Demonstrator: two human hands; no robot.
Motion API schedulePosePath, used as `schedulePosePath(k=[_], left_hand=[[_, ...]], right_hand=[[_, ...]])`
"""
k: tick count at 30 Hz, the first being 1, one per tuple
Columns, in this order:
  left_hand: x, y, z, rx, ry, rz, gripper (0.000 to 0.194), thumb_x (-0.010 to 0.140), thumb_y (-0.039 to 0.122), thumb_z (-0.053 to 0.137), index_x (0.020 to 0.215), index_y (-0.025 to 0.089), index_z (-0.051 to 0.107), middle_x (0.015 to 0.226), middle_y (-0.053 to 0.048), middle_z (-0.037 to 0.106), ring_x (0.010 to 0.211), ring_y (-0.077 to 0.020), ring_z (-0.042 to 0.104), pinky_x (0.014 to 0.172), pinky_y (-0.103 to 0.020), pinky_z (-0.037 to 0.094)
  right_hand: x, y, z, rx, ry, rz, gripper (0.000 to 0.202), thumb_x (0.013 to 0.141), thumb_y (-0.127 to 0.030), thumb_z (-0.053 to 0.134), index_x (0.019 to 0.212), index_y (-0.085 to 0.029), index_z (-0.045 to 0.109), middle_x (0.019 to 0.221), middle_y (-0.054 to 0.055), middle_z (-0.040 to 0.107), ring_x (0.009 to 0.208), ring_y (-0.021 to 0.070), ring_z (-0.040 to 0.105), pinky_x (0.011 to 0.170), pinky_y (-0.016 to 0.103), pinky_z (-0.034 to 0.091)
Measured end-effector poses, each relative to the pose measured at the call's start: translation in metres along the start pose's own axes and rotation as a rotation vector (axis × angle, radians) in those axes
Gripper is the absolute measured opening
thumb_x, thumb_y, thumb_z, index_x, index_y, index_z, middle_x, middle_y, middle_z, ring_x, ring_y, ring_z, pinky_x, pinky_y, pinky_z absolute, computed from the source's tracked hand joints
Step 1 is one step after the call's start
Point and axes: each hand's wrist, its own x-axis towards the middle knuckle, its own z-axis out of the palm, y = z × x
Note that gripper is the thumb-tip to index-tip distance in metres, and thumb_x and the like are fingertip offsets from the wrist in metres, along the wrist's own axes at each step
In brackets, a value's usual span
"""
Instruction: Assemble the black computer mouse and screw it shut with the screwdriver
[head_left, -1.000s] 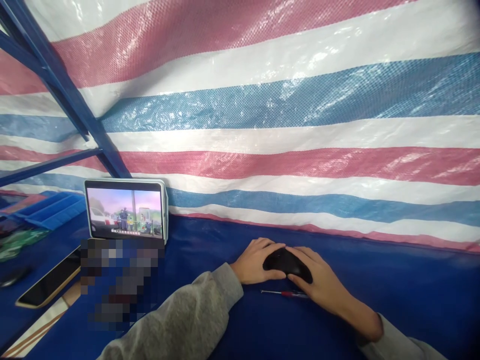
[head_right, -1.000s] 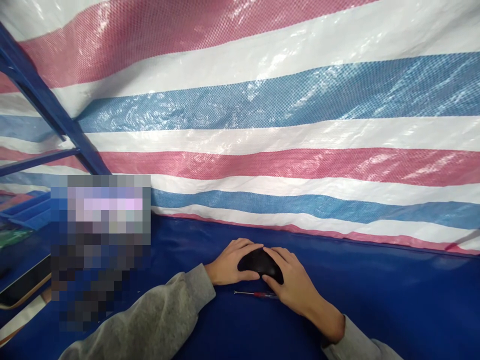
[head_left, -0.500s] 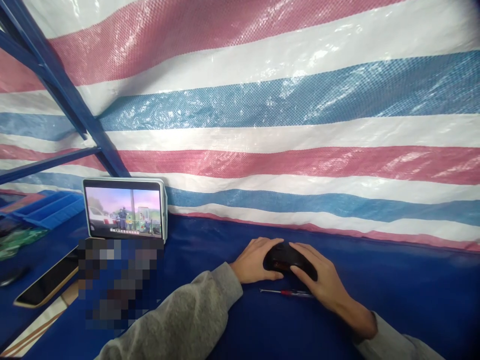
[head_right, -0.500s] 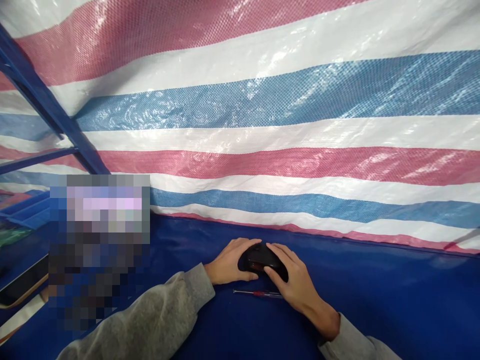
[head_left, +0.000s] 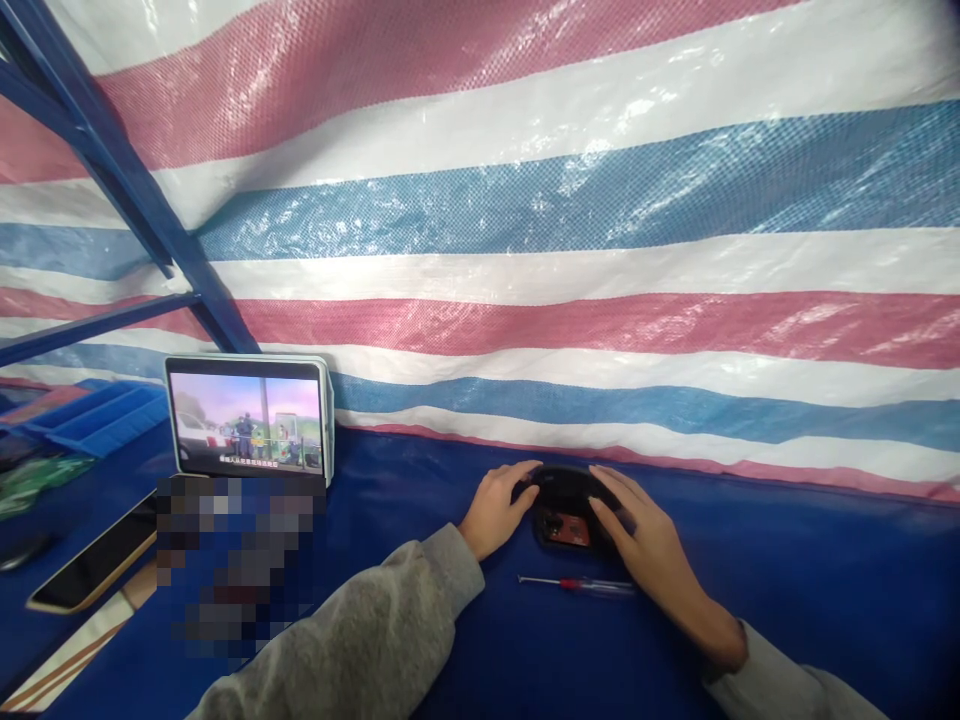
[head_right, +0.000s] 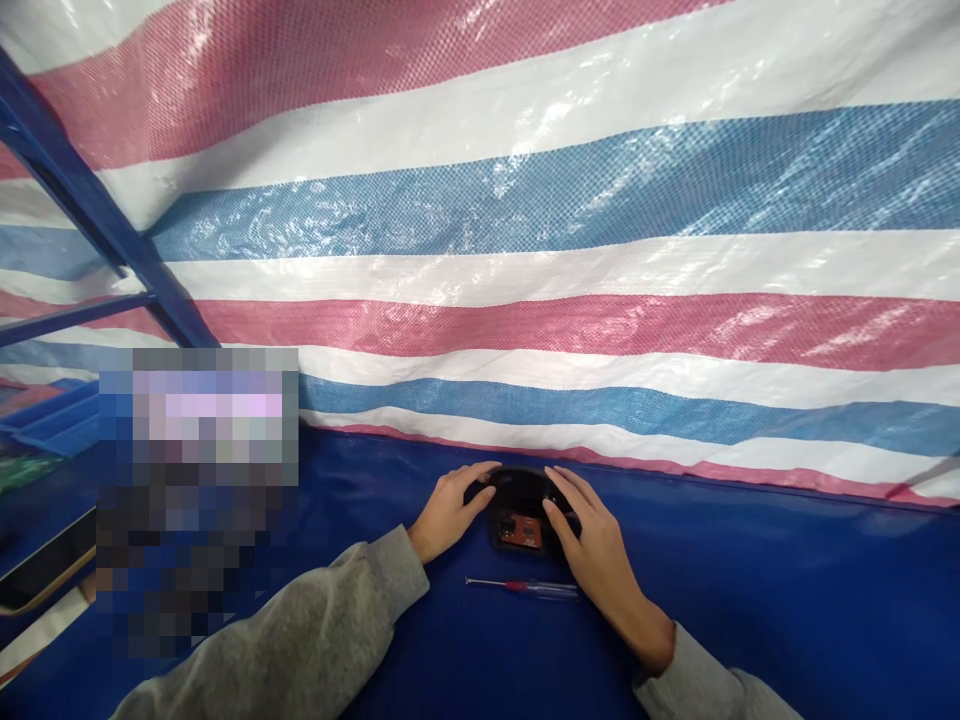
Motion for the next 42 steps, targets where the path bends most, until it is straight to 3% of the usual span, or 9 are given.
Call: schedulePosePath(k=[6,12,16,20,27,34,42], left_hand=[[0.000,-0.003,0.001,-0.043,0.010,-0.040,0.043,0.094,0.024,0.052,0.136,0.027,0.046,0.104,-0.001,0.067,0.103,-0.0192,0.062,0.100,-0.039,0.044],[-0.001,0.002,-0.002,0.021,0.052,-0.031,0.041,0.092,0.022,0.053,0.132,0.026,0.047,0.101,-0.002,0.065,0.102,-0.0207,0.060,0.097,-0.038,0.044],[-0.005,0.012,-0.004,0.145,0.103,0.116,0.025,0.086,0.027,0.060,0.110,0.021,0.059,0.104,-0.006,0.059,0.102,-0.0230,0.056,0.093,-0.039,0.043],[-0.009,0.015,-0.002,0.240,-0.006,0.336,0.028,0.078,0.035,0.070,0.099,0.019,0.063,0.108,-0.008,0.055,0.106,-0.0256,0.052,0.094,-0.042,0.041],[-0.008,0.009,0.000,0.273,-0.029,0.398,0.024,0.082,0.035,0.069,0.099,0.019,0.065,0.115,-0.010,0.053,0.116,-0.0282,0.048,0.098,-0.045,0.039],[-0.008,0.012,-0.001,0.232,0.070,0.422,0.024,0.089,0.036,0.061,0.106,0.019,0.064,0.115,-0.011,0.058,0.117,-0.0278,0.051,0.095,-0.043,0.042],[-0.002,0.020,0.000,0.228,0.195,0.464,0.028,0.095,0.037,0.055,0.114,0.018,0.060,0.106,-0.008,0.069,0.108,-0.0230,0.060,0.096,-0.041,0.043]], right_hand=[[0.000,0.006,0.004,-0.047,0.010,-0.042,0.046,0.094,-0.040,0.045,0.137,-0.024,0.051,0.147,0.010,0.040,0.131,0.0268,0.046,0.108,0.046,0.041],[-0.001,0.011,0.007,-0.074,-0.012,-0.059,0.038,0.094,-0.038,0.044,0.123,-0.023,0.063,0.142,0.011,0.046,0.129,0.0265,0.048,0.108,0.047,0.040],[-0.001,0.013,0.008,-0.065,0.012,-0.064,0.036,0.094,-0.037,0.045,0.121,-0.024,0.064,0.138,0.011,0.051,0.126,0.0267,0.050,0.107,0.048,0.042],[-0.001,0.016,0.010,-0.078,0.028,-0.086,0.036,0.094,-0.037,0.045,0.121,-0.023,0.064,0.138,0.011,0.051,0.127,0.0268,0.049,0.106,0.048,0.042],[-0.001,0.015,0.011,-0.077,0.057,-0.116,0.033,0.093,-0.034,0.047,0.118,-0.022,0.064,0.136,0.011,0.052,0.124,0.0261,0.051,0.104,0.046,0.045],[-0.004,-0.002,0.002,-0.063,0.146,-0.210,0.029,0.092,-0.030,0.051,0.117,-0.024,0.063,0.137,0.010,0.049,0.126,0.0268,0.049,0.101,0.046,0.047],[-0.006,-0.007,0.005,-0.043,0.098,-0.259,0.041,0.089,-0.032,0.057,0.129,-0.025,0.055,0.133,0.011,0.052,0.120,0.0268,0.054,0.100,0.047,0.048]])
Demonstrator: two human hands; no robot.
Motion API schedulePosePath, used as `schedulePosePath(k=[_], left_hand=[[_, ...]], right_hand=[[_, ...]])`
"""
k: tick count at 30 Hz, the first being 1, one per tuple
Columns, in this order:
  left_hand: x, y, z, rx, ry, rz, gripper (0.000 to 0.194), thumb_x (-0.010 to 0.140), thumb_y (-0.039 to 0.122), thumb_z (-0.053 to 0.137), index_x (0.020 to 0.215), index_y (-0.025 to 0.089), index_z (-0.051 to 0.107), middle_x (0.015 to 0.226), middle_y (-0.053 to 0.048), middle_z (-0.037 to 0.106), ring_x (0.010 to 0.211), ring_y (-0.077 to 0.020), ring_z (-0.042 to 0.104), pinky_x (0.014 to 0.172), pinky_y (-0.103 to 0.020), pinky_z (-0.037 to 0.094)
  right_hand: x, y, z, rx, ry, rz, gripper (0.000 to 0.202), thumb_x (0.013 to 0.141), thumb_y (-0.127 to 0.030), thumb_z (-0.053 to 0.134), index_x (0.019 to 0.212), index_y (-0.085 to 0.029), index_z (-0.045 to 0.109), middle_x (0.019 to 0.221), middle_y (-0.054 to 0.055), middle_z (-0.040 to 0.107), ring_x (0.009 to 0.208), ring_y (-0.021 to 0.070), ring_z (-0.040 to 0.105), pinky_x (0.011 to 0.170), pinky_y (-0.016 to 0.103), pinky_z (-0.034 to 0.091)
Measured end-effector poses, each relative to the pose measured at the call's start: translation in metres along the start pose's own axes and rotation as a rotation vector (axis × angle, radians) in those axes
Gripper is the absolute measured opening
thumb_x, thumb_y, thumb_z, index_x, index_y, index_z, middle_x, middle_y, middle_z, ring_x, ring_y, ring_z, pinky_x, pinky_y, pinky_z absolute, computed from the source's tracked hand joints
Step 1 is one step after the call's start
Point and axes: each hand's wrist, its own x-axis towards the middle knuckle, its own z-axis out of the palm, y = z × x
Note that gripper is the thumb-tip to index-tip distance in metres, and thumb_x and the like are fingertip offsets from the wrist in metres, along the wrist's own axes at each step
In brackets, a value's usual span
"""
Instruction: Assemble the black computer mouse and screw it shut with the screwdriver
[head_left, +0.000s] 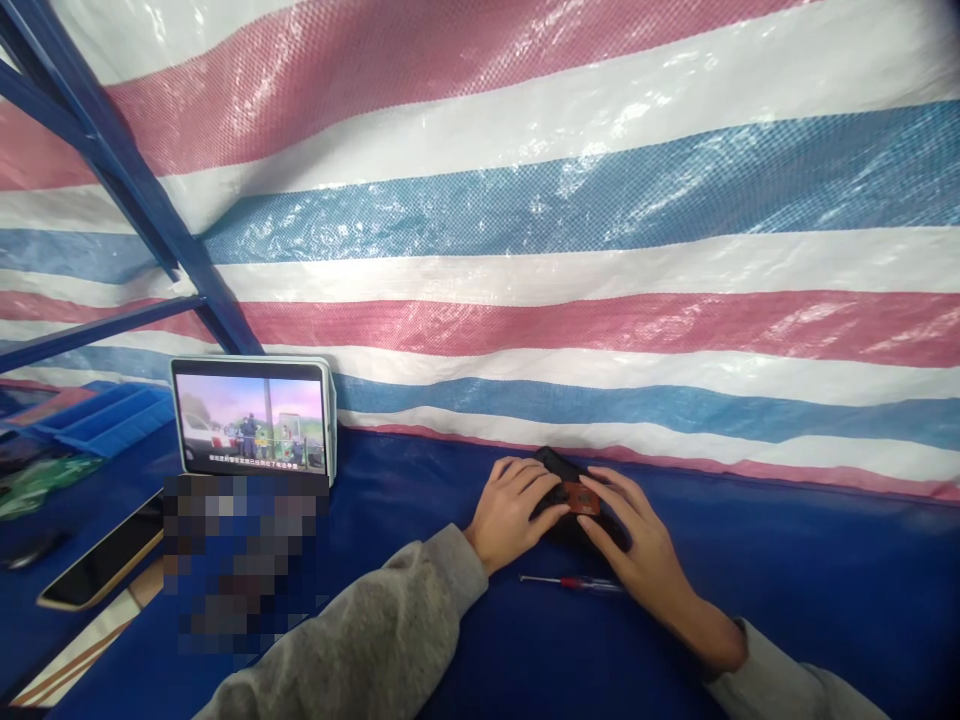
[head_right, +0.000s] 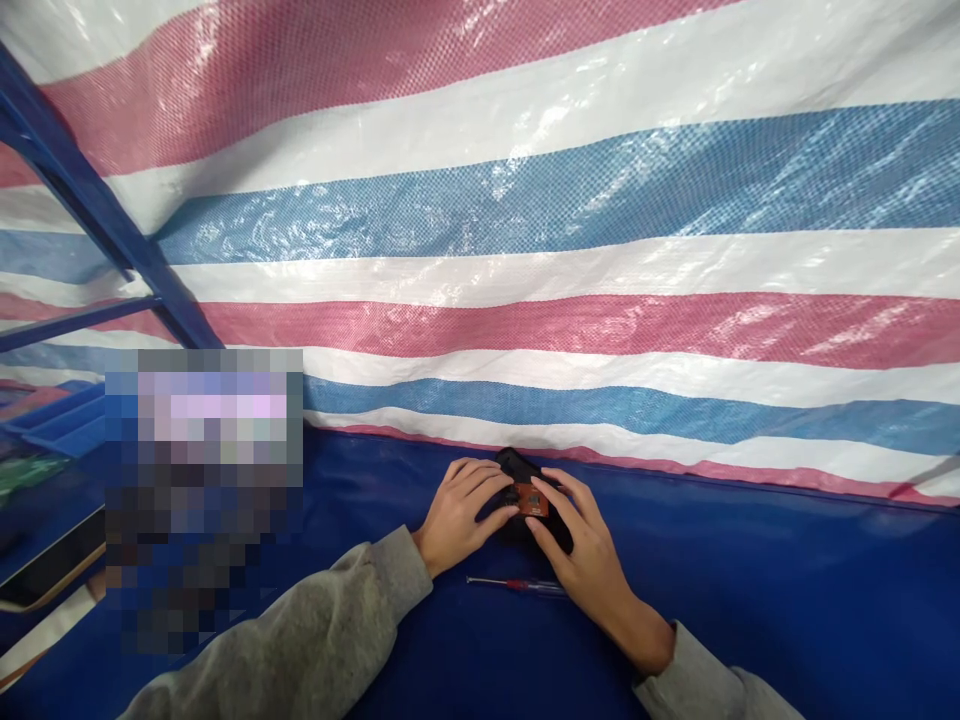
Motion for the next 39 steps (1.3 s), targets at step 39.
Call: schedulePosePath(k=[39], left_hand=[[-0.002,-0.005,0.009,-0.170,0.091,-0.017,0.034,0.100,0.024,0.046,0.133,0.023,0.052,0.116,-0.008,0.068,0.108,-0.0192,0.063,0.091,-0.036,0.047]], right_hand=[[0.006,-0.014,-0.011,0.085,0.171,0.037,0.030,0.087,-0.027,0.060,0.117,-0.021,0.066,0.097,0.005,0.072,0.084,0.0184,0.069,0.080,0.032,0.056]])
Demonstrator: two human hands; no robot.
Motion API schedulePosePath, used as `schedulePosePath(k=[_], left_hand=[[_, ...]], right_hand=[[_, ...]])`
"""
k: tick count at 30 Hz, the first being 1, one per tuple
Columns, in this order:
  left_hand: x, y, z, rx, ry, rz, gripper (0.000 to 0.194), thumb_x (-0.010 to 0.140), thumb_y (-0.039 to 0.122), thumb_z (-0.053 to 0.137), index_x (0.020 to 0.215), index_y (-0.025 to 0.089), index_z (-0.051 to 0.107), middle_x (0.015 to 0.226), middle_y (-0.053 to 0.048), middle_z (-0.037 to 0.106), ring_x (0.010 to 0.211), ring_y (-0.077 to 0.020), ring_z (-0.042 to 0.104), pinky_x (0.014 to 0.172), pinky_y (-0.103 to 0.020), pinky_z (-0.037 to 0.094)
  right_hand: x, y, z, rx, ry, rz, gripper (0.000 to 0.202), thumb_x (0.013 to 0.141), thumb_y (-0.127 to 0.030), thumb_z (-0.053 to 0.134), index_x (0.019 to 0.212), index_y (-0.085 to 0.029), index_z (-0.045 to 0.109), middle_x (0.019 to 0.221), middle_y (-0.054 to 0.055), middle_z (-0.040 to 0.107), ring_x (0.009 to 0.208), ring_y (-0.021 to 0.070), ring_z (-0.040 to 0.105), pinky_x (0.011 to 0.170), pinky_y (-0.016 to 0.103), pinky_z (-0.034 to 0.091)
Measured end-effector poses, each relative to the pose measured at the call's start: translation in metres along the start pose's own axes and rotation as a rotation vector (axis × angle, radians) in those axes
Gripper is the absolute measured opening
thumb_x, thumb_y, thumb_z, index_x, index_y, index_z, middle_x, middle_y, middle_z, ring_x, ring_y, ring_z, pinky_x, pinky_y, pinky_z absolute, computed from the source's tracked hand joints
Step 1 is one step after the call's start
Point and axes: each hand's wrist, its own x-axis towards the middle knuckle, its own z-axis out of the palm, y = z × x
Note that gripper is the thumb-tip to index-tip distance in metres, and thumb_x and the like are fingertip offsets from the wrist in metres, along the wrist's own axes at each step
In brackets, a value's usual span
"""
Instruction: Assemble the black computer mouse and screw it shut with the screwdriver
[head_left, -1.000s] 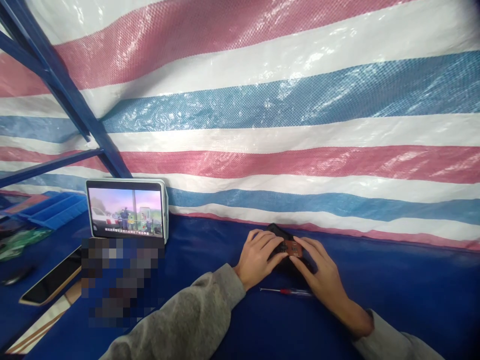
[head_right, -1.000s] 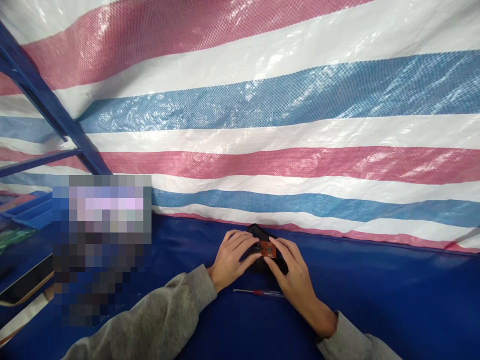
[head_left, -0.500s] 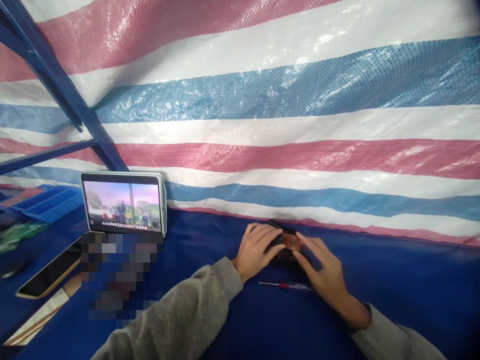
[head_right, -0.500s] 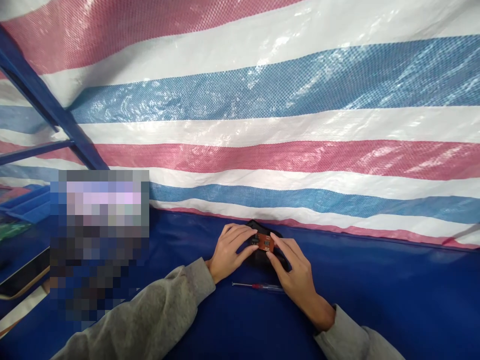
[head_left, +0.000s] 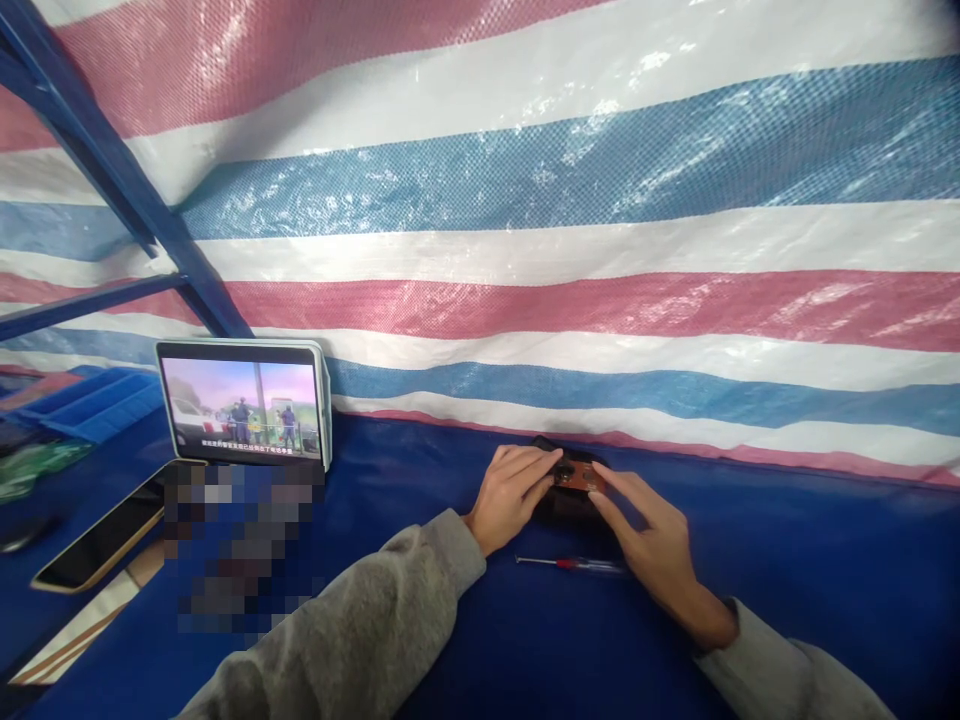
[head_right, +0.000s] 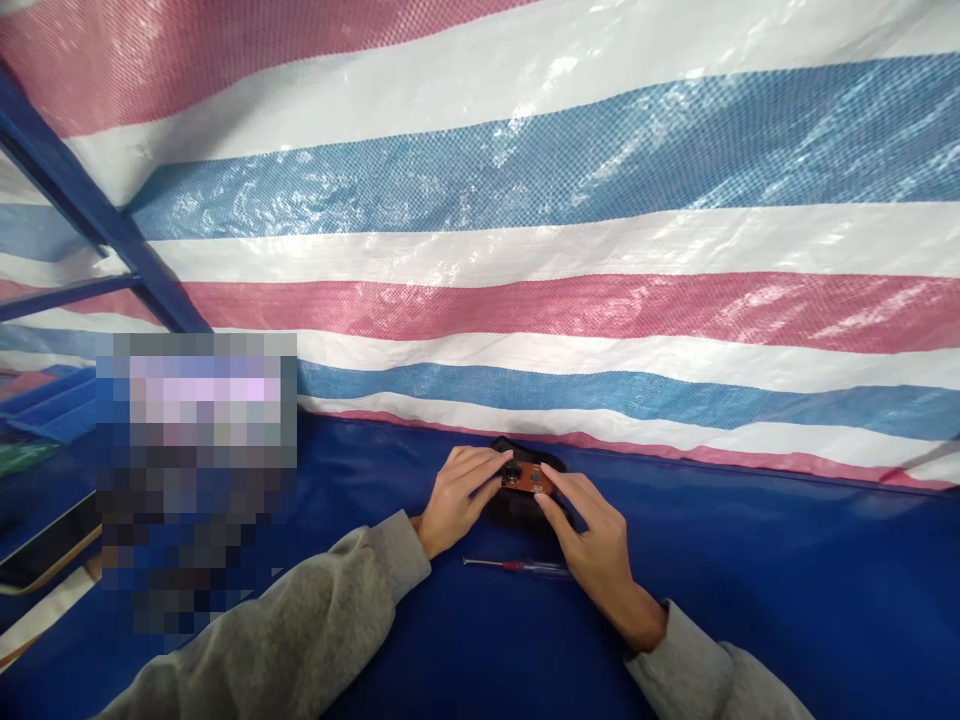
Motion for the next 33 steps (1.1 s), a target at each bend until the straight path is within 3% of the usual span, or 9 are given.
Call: schedulePosePath(k=[4,11,15,20,27,31,33], left_hand=[[-0.001,-0.001,0.001,-0.040,0.009,0.015,0.032,0.098,0.024,0.050,0.130,0.022,0.054,0.110,-0.006,0.070,0.105,-0.0188,0.064,0.090,-0.036,0.047],[-0.001,0.000,0.000,-0.065,-0.009,0.026,0.035,0.098,0.030,0.050,0.132,0.022,0.053,0.116,-0.008,0.068,0.109,-0.0202,0.063,0.093,-0.037,0.047],[0.000,0.001,0.000,-0.078,-0.004,0.028,0.029,0.098,0.030,0.051,0.124,0.019,0.059,0.115,-0.008,0.069,0.107,-0.0199,0.064,0.093,-0.036,0.047],[0.001,0.001,-0.001,-0.063,0.001,-0.030,0.025,0.097,0.036,0.052,0.103,0.018,0.068,0.091,-0.006,0.073,0.091,-0.0196,0.067,0.086,-0.035,0.048],[0.002,0.002,-0.003,-0.091,-0.024,-0.082,0.041,0.091,0.042,0.062,0.127,0.023,0.055,0.109,-0.005,0.070,0.098,-0.0195,0.065,0.090,-0.034,0.047],[0.001,0.000,-0.001,-0.076,0.008,-0.058,0.035,0.092,0.043,0.059,0.121,0.023,0.059,0.109,-0.006,0.071,0.098,-0.0200,0.066,0.089,-0.035,0.047],[0.000,0.000,0.000,-0.066,0.021,-0.077,0.036,0.091,0.045,0.059,0.119,0.022,0.061,0.108,-0.007,0.071,0.098,-0.0211,0.065,0.088,-0.035,0.048]], right_hand=[[-0.001,0.000,0.000,-0.003,0.028,0.016,0.026,0.088,-0.027,0.060,0.112,-0.022,0.068,0.100,0.005,0.073,0.086,0.0193,0.070,0.081,0.033,0.057],[-0.005,0.006,0.001,-0.041,0.068,0.032,0.026,0.087,-0.029,0.060,0.111,-0.023,0.069,0.104,0.006,0.073,0.091,0.0229,0.070,0.085,0.038,0.057],[-0.003,0.003,0.000,-0.015,0.047,0.053,0.018,0.089,-0.028,0.057,0.100,-0.023,0.071,0.096,0.006,0.073,0.086,0.0209,0.069,0.080,0.036,0.056],[0.001,-0.002,0.000,0.018,0.037,0.058,0.015,0.089,-0.031,0.056,0.080,-0.022,0.064,0.079,0.004,0.067,0.072,0.0171,0.063,0.070,0.032,0.053],[0.001,-0.004,0.000,0.047,-0.025,0.099,0.021,0.091,-0.030,0.054,0.073,-0.021,0.060,0.070,0.001,0.060,0.062,0.0136,0.056,0.060,0.027,0.046],[0.001,-0.004,0.000,0.060,-0.045,0.099,0.026,0.091,-0.033,0.053,0.068,-0.021,0.059,0.066,0.000,0.059,0.059,0.0134,0.056,0.057,0.026,0.047],[0.001,-0.004,0.000,0.055,-0.021,0.117,0.019,0.089,-0.035,0.055,0.080,-0.021,0.064,0.068,0.000,0.061,0.060,0.0140,0.058,0.058,0.027,0.049]])
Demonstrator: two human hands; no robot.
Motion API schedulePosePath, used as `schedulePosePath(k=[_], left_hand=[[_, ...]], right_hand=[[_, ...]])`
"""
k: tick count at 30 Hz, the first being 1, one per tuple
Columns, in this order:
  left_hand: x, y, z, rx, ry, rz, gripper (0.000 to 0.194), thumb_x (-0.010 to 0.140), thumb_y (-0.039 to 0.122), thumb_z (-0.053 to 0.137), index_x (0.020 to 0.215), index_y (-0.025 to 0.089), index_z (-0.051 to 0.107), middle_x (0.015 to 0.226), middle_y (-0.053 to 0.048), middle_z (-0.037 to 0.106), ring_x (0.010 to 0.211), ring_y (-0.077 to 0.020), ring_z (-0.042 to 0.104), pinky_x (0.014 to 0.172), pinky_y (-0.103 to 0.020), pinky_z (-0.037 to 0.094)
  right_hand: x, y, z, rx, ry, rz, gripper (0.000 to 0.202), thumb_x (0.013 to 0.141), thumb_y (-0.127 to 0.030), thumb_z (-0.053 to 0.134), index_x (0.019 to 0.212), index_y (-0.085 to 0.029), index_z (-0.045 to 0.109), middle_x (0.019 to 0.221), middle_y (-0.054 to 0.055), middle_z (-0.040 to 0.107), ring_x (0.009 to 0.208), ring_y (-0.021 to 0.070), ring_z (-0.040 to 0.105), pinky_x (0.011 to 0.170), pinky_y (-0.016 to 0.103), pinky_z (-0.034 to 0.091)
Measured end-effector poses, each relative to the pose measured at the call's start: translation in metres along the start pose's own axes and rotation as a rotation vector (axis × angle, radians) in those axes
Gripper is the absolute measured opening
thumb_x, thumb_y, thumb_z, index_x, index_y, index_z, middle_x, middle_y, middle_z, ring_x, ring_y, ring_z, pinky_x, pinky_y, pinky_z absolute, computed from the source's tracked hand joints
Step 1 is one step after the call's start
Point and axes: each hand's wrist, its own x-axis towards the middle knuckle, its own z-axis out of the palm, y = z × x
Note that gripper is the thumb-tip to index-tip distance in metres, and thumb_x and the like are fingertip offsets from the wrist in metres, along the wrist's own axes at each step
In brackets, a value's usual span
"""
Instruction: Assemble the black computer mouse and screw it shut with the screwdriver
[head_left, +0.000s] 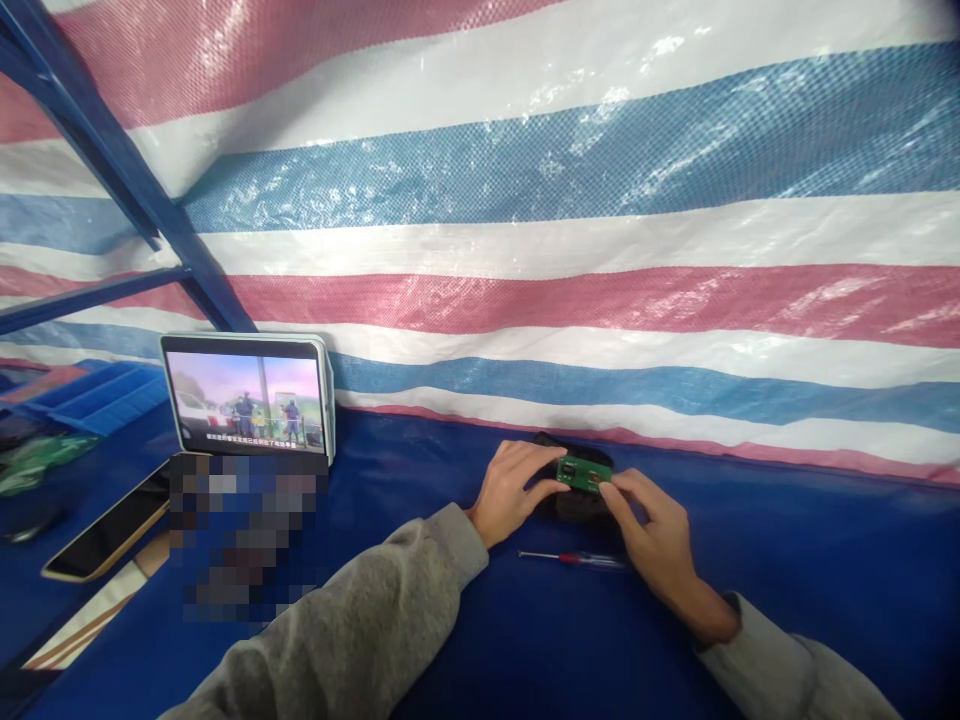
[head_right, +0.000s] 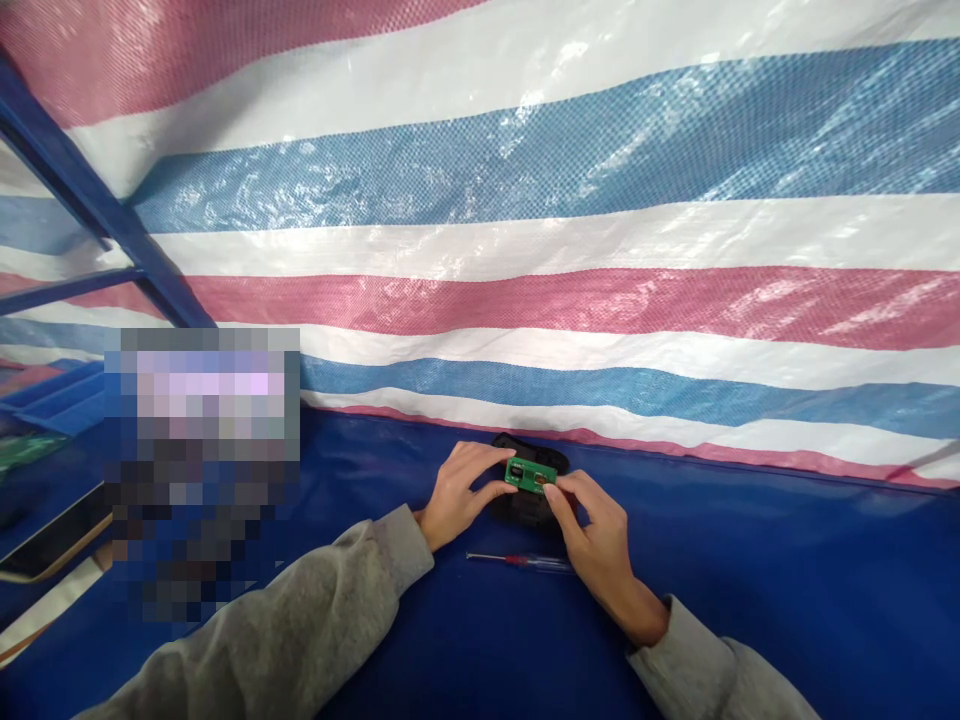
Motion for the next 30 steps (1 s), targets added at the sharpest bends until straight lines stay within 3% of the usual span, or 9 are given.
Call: schedulePosePath(k=[3,5,18,24,30], left_hand=[[-0.0006,-0.0001,0.0001,0.011,0.010,-0.023,0.037,0.090,0.045,0.060,0.119,0.021,0.061,0.109,-0.008,0.070,0.101,-0.0226,0.064,0.088,-0.036,0.048],[-0.0008,-0.0001,0.0001,0.003,0.017,-0.026,0.037,0.090,0.044,0.061,0.119,0.021,0.061,0.110,-0.008,0.069,0.102,-0.0232,0.064,0.089,-0.037,0.048],[-0.0022,-0.0019,0.0014,-0.049,0.040,-0.005,0.035,0.091,0.041,0.060,0.119,0.020,0.060,0.100,-0.006,0.070,0.092,-0.0205,0.063,0.084,-0.035,0.049],[-0.0028,-0.0027,0.0013,-0.035,-0.004,-0.037,0.038,0.091,0.044,0.060,0.121,0.021,0.060,0.106,-0.007,0.069,0.097,-0.0221,0.064,0.087,-0.037,0.050],[-0.0013,0.0003,-0.0007,-0.079,0.012,0.056,0.040,0.092,0.037,0.061,0.129,0.023,0.055,0.111,-0.006,0.069,0.101,-0.0205,0.064,0.091,-0.035,0.049]], right_hand=[[-0.0004,-0.0004,0.0011,0.000,0.025,0.014,0.032,0.085,-0.037,0.060,0.112,-0.020,0.063,0.072,0.000,0.062,0.063,0.0147,0.060,0.062,0.028,0.054],[-0.0010,0.0007,0.0020,0.000,0.023,0.002,0.038,0.085,-0.036,0.061,0.120,-0.020,0.061,0.072,0.000,0.061,0.062,0.0142,0.059,0.064,0.029,0.054],[-0.0017,0.0025,0.0037,-0.031,0.030,-0.046,0.028,0.086,-0.034,0.061,0.111,-0.022,0.065,0.070,-0.002,0.059,0.062,0.0138,0.059,0.068,0.028,0.054],[-0.0035,0.0065,0.0047,-0.038,0.029,-0.027,0.028,0.087,-0.034,0.061,0.112,-0.021,0.064,0.071,-0.001,0.059,0.063,0.0137,0.059,0.068,0.028,0.054],[-0.0031,0.0065,0.0028,-0.003,0.031,0.070,0.031,0.083,-0.037,0.064,0.109,-0.021,0.064,0.071,-0.001,0.062,0.063,0.0139,0.061,0.066,0.027,0.054]])
